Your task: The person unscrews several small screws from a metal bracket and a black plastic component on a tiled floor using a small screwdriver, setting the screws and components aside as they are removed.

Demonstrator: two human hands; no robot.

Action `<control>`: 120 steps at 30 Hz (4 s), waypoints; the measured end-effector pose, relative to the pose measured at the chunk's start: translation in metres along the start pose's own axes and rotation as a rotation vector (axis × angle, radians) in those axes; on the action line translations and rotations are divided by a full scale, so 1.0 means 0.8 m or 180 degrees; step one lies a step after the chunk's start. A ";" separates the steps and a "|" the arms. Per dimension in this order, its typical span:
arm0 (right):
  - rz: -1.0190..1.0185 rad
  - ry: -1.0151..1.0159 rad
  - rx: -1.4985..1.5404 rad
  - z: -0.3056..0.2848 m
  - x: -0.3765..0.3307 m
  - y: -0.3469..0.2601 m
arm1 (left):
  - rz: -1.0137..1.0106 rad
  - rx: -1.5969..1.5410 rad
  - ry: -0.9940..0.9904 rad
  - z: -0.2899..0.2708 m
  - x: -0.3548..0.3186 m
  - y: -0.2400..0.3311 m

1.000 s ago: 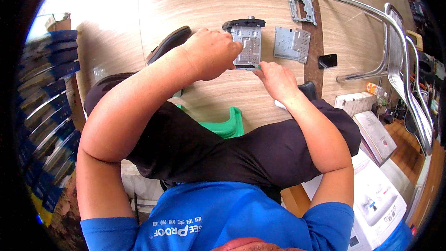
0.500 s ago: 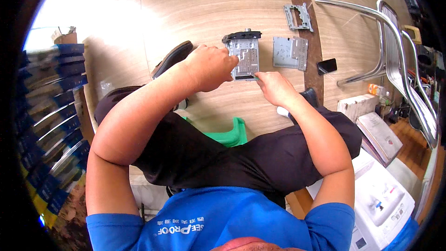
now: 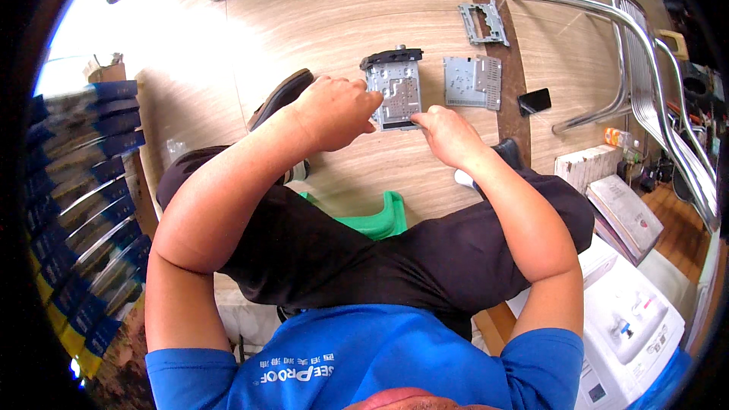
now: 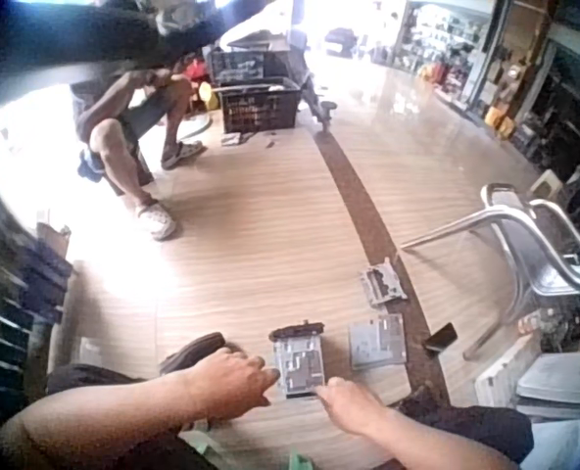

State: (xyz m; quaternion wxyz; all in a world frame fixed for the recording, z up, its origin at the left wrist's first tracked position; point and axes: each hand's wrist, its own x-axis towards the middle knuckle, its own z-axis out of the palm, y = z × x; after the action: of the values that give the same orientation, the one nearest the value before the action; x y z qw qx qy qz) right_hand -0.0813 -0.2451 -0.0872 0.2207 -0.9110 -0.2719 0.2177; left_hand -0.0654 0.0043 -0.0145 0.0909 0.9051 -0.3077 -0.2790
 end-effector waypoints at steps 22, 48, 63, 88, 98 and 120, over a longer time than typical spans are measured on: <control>0.0072 -0.0296 0.0003 -0.006 0.003 0.009 | -0.0016 0.0010 0.0118 0.003 -0.003 0.001; 0.0171 -0.0502 0.0302 -0.010 -0.007 0.004 | 0.0059 -0.0102 0.0194 0.007 -0.004 0.000; 0.0267 -0.0311 0.0257 -0.014 -0.003 -0.005 | 0.0059 -0.0018 0.0180 0.012 -0.003 -0.001; 0.0051 -0.0232 0.0210 -0.008 -0.006 0.004 | 0.0066 -0.0017 0.0143 0.008 -0.003 0.002; 0.0209 -0.0042 0.0151 -0.011 0.001 -0.008 | 0.0048 -0.0007 0.0136 0.007 -0.005 0.002; 0.0015 -0.0107 -0.0782 -0.003 0.002 -0.002 | 0.0070 0.0023 0.0174 0.010 -0.005 0.002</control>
State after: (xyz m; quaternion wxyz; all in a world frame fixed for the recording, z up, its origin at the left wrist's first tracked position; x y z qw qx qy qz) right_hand -0.0792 -0.2436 -0.0851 0.1023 -0.9281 -0.2981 0.1985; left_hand -0.0737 0.0055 -0.0186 0.0990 0.9093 -0.3160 -0.2520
